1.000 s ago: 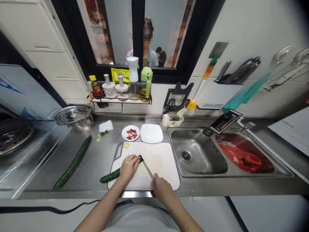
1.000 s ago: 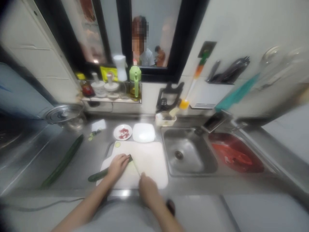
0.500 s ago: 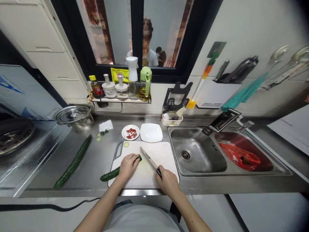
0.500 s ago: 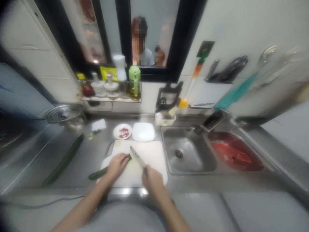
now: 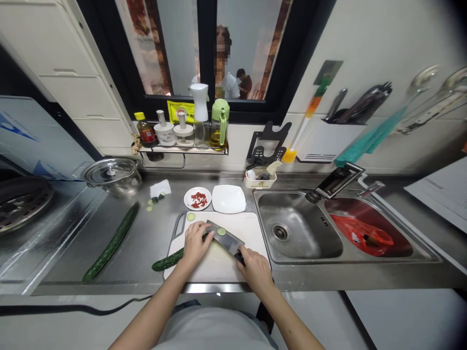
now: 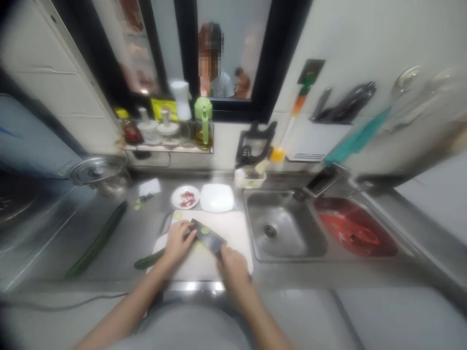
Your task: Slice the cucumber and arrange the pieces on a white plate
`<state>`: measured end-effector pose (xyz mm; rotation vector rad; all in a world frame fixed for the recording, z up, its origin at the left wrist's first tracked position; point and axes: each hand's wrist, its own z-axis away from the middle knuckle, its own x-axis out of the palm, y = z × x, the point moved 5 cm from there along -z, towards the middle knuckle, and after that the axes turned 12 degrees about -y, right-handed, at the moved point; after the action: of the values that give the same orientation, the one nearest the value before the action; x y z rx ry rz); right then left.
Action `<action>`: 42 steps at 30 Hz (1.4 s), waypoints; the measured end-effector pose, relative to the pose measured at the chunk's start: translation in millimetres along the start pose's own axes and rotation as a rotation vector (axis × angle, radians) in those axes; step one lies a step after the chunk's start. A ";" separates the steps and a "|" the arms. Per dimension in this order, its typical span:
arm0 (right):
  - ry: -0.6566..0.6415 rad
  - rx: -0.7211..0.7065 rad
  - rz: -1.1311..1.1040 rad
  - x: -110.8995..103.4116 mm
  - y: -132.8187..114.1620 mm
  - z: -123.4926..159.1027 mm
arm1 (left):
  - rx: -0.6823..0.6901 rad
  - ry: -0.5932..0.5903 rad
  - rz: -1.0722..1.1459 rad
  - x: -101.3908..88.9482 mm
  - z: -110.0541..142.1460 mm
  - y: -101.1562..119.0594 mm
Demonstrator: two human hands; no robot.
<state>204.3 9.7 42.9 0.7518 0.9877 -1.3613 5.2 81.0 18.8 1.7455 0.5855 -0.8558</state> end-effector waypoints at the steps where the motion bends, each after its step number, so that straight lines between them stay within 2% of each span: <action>1: 0.006 -0.010 0.023 -0.2 -0.5 0.3 | 0.027 -0.032 -0.015 0.0 -4.4 6.1; 5: 0.041 -0.041 0.075 -2.1 -2.7 2.7 | 0.084 -0.165 -0.061 -0.8 -19.3 23.6; 9: 0.053 -0.054 0.084 -3.2 -2.4 3.1 | 0.101 -0.258 -0.033 -3.8 -26.8 31.2; 14: 0.041 -0.039 0.073 -0.8 3.6 -0.1 | 0.065 -0.267 0.072 -2.6 -28.4 30.7; 18: 0.023 -0.006 0.046 2.9 13.3 -1.9 | -0.008 -0.245 0.254 0.5 -25.9 21.0; 22: 0.021 0.029 -0.006 6.5 23.8 -2.9 | -0.143 -0.191 0.378 2.1 -23.2 -1.7; 28: 0.013 0.060 -0.062 11.9 28.7 -4.2 | -0.418 -0.069 0.567 9.8 -27.1 -62.1; 30: 0.019 0.061 -0.076 13.5 29.0 -4.7 | -0.502 -0.048 0.553 11.2 -29.6 -83.1; 33: 0.035 0.050 -0.097 15.7 29.9 -5.6 | -0.631 -0.090 0.457 12.6 -33.8 -108.9; 37: 0.054 0.055 -0.106 17.0 32.6 -5.6 | -0.700 -0.095 0.360 8.9 -42.8 -128.0; 42: 0.073 0.055 -0.102 14.7 32.7 -3.5 | -0.750 -0.118 0.222 3.5 -51.6 -134.8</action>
<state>235.4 9.6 24.7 0.8063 1.0622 -1.4628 -78.1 173.4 -54.5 1.0433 0.5301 -0.4833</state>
